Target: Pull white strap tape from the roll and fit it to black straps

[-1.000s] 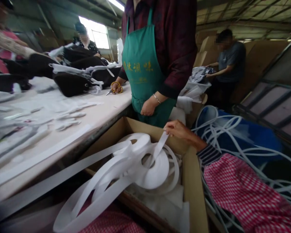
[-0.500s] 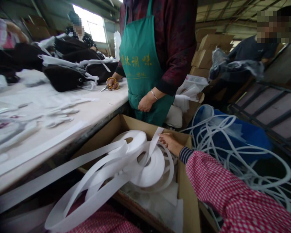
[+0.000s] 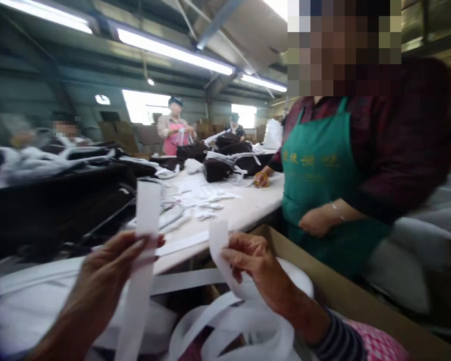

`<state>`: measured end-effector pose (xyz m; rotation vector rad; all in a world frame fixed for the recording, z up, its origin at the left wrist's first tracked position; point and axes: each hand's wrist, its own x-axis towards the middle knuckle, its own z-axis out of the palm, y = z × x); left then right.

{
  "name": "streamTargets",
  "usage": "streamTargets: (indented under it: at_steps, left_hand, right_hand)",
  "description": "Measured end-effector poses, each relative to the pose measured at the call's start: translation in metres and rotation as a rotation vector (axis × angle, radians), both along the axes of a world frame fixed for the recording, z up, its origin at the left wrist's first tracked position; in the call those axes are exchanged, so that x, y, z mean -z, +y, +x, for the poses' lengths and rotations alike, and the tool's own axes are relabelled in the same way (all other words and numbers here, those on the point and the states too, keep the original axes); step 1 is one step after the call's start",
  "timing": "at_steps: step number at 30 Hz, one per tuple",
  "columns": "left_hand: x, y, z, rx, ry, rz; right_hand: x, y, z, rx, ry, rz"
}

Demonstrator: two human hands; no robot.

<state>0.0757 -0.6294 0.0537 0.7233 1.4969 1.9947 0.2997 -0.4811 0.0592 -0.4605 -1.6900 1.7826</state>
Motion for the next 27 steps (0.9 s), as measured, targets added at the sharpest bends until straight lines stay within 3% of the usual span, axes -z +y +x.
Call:
streamTargets:
  at_steps: [4, 9, 15, 19, 23, 27]
  left_hand:
    - [0.011, 0.003, 0.002, 0.063, -0.128, 0.18]
    - [0.034, -0.007, 0.001, -0.027, -0.195, 0.241]
    - [0.032, -0.03, -0.012, -0.121, -0.208, 0.188]
    - [0.03, -0.043, -0.015, -0.08, -0.205, 0.112]
    - [0.029, -0.052, -0.017, -0.07, -0.16, 0.141]
    - [0.023, -0.058, -0.024, -0.166, -0.097, 0.203]
  right_hand:
    - [-0.006, -0.038, -0.089, -0.134, 0.127, 0.062]
    - [-0.006, -0.052, -0.151, -0.174, 0.224, 0.036]
    - [-0.008, -0.058, -0.18, -0.257, 0.183, 0.043]
    - [-0.008, -0.059, -0.188, -0.35, 0.17, 0.089]
    - [-0.006, -0.064, -0.196, -0.345, 0.149, 0.058]
    - [-0.002, -0.068, -0.202, -0.347, 0.187, 0.057]
